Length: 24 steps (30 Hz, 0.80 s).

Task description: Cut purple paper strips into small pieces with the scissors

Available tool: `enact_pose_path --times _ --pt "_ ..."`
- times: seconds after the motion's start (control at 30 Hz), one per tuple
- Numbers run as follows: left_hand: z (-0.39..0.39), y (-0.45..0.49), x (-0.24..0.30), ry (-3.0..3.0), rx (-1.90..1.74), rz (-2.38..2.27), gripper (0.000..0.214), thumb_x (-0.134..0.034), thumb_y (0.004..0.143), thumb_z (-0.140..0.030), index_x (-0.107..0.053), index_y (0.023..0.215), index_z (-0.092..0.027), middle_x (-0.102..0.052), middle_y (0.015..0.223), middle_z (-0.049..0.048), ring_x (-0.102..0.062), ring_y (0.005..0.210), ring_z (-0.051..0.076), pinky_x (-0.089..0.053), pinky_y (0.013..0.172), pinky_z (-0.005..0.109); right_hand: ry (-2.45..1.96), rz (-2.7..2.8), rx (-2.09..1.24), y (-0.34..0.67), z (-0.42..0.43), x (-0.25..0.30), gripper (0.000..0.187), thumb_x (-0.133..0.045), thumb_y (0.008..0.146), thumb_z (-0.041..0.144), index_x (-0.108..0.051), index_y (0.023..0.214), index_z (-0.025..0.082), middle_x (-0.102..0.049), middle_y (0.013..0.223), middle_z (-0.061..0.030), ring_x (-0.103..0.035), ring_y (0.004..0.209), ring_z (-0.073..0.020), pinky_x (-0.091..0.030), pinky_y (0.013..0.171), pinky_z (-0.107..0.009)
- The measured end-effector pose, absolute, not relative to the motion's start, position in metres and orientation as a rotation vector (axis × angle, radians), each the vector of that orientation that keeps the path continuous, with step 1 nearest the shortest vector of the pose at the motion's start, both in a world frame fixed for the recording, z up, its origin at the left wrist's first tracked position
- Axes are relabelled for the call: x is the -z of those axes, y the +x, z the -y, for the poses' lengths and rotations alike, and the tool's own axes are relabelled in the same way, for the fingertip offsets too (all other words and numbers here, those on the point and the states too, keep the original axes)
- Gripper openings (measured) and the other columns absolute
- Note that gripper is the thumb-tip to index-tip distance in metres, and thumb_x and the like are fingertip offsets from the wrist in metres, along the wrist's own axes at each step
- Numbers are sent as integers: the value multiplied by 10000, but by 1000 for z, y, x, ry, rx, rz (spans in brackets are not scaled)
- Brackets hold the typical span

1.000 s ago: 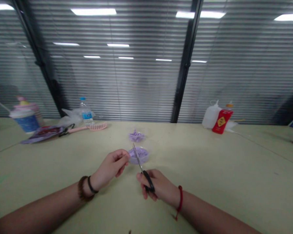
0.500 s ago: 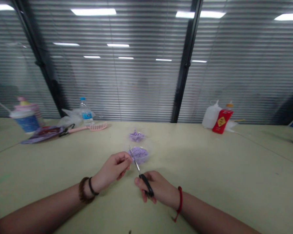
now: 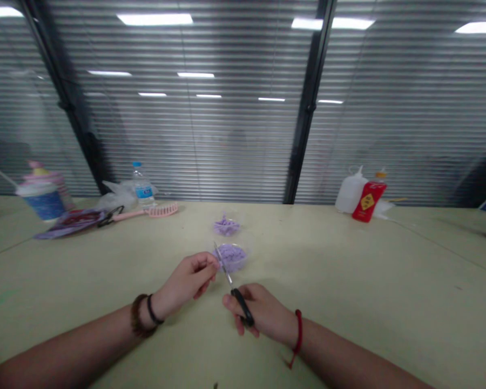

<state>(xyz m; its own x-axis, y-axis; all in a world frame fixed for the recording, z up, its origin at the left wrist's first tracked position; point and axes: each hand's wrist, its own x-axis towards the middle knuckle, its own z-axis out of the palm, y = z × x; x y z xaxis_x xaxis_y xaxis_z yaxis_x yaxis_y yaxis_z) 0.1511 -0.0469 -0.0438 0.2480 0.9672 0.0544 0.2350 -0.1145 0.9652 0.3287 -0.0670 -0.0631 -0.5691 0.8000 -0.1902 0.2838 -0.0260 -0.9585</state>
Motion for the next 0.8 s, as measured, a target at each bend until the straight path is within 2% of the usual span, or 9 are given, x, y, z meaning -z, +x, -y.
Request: enact_pose_path --times 0.3,0.47,0.63,0.8 --pt "45 149 44 1558 -1001 -1171 276 -496 755 -400 -457 626 -160 -389 401 -75 -307 311 47 -248 310 152 -1251 1752 -1536 327 66 60 496 -513 682 624 -430 575 147 -480 423 23 -298 265 -22 -188 269 -151" --pt "43 148 46 1536 -1042 -1204 279 -487 761 -405 -462 636 -157 -386 408 -74 -310 309 46 -239 308 149 -1096 1827 -1583 329 67 62 509 -499 702 621 -467 597 124 -521 480 -7 -340 298 -23 -237 296 -143" --pt "43 149 47 1547 -1019 -1194 305 -496 760 -420 -461 617 -153 -374 391 -74 -304 311 44 -231 316 146 -1157 1897 -1543 330 67 66 502 -486 728 609 -470 606 122 -534 506 -11 -355 317 -21 -249 302 -135" --pt "46 151 44 1562 -993 -1101 295 -517 746 -431 -495 678 -145 -415 435 -67 -331 335 47 -260 322 148 -1175 1870 -1568 329 67 63 506 -491 709 628 -452 619 132 -530 504 -5 -356 314 -23 -250 298 -138"
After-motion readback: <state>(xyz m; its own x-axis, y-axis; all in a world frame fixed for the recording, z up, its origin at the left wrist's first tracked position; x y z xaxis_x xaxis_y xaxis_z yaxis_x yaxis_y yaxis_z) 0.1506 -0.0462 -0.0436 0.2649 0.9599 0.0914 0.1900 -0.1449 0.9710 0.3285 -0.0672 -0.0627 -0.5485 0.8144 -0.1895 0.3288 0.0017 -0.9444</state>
